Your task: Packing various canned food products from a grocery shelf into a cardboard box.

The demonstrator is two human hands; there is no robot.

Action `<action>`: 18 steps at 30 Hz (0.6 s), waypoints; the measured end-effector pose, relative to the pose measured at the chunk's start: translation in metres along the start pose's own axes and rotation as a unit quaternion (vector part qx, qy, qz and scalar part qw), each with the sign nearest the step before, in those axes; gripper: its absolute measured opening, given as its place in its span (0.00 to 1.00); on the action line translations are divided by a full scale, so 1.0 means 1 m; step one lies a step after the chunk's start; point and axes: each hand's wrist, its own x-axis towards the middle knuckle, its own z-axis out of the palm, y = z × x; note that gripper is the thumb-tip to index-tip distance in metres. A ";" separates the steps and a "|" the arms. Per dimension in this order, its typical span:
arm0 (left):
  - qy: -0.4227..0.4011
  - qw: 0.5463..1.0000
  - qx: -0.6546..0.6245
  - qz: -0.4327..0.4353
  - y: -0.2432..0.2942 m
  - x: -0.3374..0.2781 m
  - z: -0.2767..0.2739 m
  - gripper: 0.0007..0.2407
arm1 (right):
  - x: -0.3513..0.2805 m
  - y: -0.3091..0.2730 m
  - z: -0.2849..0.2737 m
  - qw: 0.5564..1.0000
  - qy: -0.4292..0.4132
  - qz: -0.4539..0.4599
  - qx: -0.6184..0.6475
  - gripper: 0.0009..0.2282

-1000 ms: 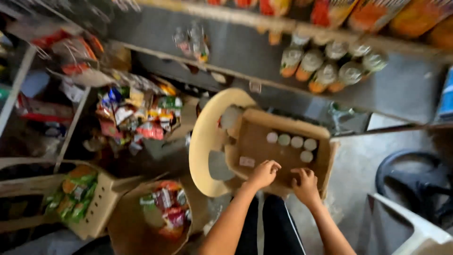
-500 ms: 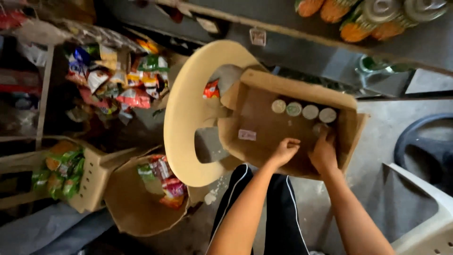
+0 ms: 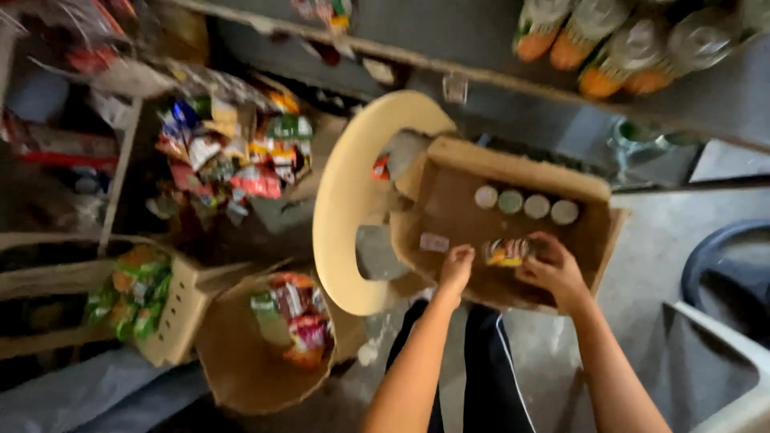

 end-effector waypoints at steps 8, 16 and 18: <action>-0.349 0.891 -0.285 -0.051 0.211 -0.132 -0.052 0.28 | -0.095 -0.144 0.065 0.970 -0.178 -0.163 -0.033 0.25; -0.375 0.867 -0.292 0.152 0.340 -0.187 -0.040 0.18 | -0.139 -0.247 0.130 0.960 -0.079 -0.269 -0.022 0.32; -0.427 0.803 -0.335 0.248 0.376 -0.205 -0.026 0.19 | -0.128 -0.267 0.136 0.883 0.005 -0.452 -0.125 0.22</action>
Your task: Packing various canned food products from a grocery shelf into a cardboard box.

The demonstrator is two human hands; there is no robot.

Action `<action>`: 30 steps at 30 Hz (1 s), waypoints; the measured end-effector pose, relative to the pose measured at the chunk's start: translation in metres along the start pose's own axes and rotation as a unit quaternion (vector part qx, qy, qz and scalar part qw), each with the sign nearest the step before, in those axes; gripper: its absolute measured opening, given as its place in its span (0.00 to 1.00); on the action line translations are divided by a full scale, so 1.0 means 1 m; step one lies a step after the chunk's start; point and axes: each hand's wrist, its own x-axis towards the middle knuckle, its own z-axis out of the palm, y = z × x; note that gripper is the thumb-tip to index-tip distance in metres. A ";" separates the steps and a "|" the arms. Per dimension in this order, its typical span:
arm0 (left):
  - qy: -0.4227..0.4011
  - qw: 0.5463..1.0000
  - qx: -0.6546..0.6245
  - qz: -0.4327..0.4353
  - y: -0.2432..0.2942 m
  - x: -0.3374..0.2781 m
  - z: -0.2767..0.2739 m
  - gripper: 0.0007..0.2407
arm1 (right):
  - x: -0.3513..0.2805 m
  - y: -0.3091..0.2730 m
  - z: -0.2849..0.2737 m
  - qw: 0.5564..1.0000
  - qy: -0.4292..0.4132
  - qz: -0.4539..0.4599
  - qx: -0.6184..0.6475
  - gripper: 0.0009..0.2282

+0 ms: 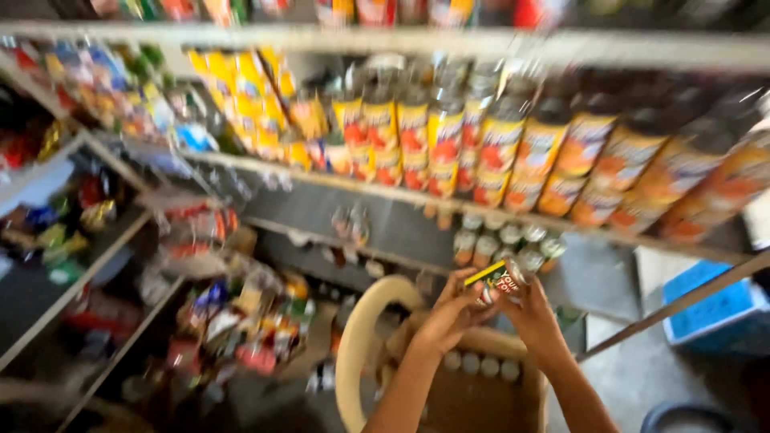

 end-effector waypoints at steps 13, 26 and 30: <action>-0.219 0.838 0.350 0.357 0.179 0.131 0.327 0.31 | 0.033 -0.442 -0.009 0.838 0.155 -0.415 -0.319 0.27; -0.006 0.710 0.435 0.554 0.231 0.298 0.458 0.30 | 0.122 -0.478 -0.049 0.676 0.249 -0.333 -0.608 0.26; 0.061 0.698 0.497 0.511 0.228 0.307 0.469 0.29 | 0.144 -0.474 -0.059 0.674 0.226 -0.250 -0.657 0.32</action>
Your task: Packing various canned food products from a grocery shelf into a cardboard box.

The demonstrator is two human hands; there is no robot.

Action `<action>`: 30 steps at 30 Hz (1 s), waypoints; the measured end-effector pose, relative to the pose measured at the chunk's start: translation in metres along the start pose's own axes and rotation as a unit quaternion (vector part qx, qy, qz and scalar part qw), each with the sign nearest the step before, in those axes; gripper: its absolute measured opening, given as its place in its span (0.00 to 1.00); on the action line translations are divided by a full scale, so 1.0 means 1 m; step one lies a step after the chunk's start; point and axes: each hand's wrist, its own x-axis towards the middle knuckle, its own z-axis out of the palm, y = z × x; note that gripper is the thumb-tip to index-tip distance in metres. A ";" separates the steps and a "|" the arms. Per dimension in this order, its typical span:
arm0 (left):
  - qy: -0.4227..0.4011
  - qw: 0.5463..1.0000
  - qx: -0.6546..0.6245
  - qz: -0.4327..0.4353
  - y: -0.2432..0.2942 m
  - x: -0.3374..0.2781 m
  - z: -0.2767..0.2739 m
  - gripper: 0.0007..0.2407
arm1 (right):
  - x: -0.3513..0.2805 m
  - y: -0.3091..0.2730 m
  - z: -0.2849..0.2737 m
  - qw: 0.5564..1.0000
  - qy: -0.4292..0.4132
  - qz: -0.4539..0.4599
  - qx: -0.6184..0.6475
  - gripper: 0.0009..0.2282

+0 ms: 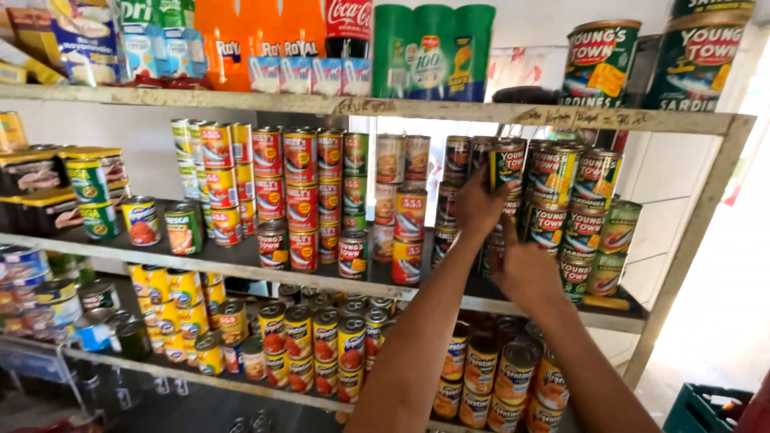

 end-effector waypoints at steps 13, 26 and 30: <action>-0.047 0.994 0.085 0.040 0.011 0.008 -0.009 0.29 | 0.002 0.015 0.014 0.996 -0.050 -0.002 0.071 0.36; -0.107 0.983 -0.083 0.124 0.018 -0.215 -0.111 0.16 | -0.141 0.002 0.041 0.911 0.065 0.021 0.406 0.20; -0.224 0.968 -0.103 -0.040 -0.052 -0.346 -0.153 0.12 | -0.255 -0.015 0.108 0.839 0.047 0.086 0.535 0.12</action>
